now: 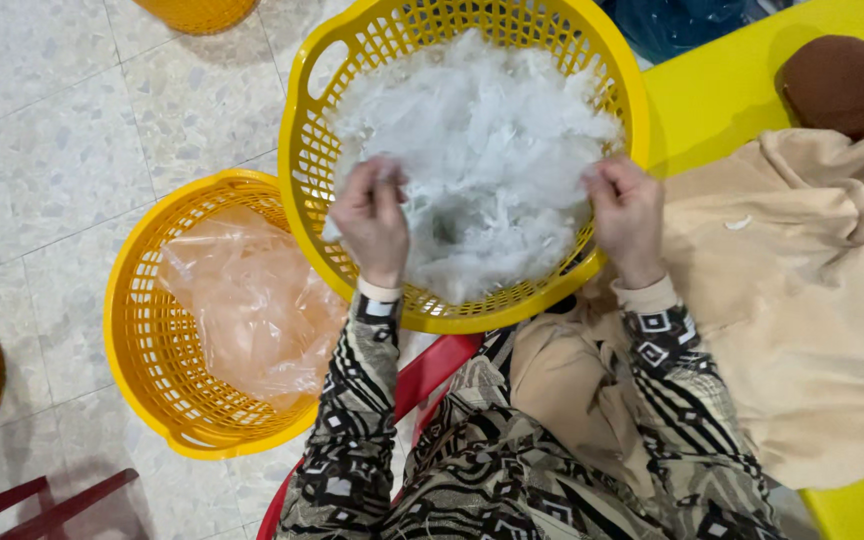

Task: The person repeatedly picks up, fluffs, and places back white cotton-like fiber in a yellow basket. The hands work the material by hand, separating and aerating it throughout the clip.

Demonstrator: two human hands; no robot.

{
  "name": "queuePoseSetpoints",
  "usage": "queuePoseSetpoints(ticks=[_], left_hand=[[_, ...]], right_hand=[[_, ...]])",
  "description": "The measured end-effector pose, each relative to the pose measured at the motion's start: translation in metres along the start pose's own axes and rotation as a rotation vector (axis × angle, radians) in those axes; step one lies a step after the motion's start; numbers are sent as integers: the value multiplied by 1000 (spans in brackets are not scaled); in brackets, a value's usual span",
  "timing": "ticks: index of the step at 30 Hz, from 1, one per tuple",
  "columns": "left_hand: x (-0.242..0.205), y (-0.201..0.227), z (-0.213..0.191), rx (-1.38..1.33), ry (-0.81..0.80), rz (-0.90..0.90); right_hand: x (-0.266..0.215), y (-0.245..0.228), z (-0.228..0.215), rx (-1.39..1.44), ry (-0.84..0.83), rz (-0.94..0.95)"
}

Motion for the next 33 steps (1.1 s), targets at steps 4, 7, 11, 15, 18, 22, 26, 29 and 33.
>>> queuePoseSetpoints(ticks=[4,7,11,15,18,22,26,29,33], left_hand=[[4,-42,-2,367,-301,134],[-24,-62,11,798,-628,129],[-79,-72,18,642,-760,63],[-109,-74,18,690,-994,188],[-93,-69,18,551,-885,218],[-77,-46,-2,245,-630,125],[-71,-23,-1,126,-455,-105],[-72,-15,5,30,-360,-170],[-57,-23,-8,-26,-184,-43]], right_hand=[[8,9,4,-209,-36,-76],[5,5,25,-189,-261,-93],[-10,3,25,-264,-407,106],[-25,-7,17,-221,-370,80],[-36,-11,8,-225,-291,50],[-59,-9,12,-128,-267,267],[-68,-26,50,-70,-287,-42],[-66,-37,74,-27,-305,-29],[-63,-38,83,-96,-362,0]])
Point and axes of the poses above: each hand's wrist, its own x-axis towards the middle knuckle, its own z-axis out of the palm, y = z × x, the point moved 2 cm from there along x, towards the middle knuckle, and after that the axes turned 8 degrees about z, right-handed, at the moved point
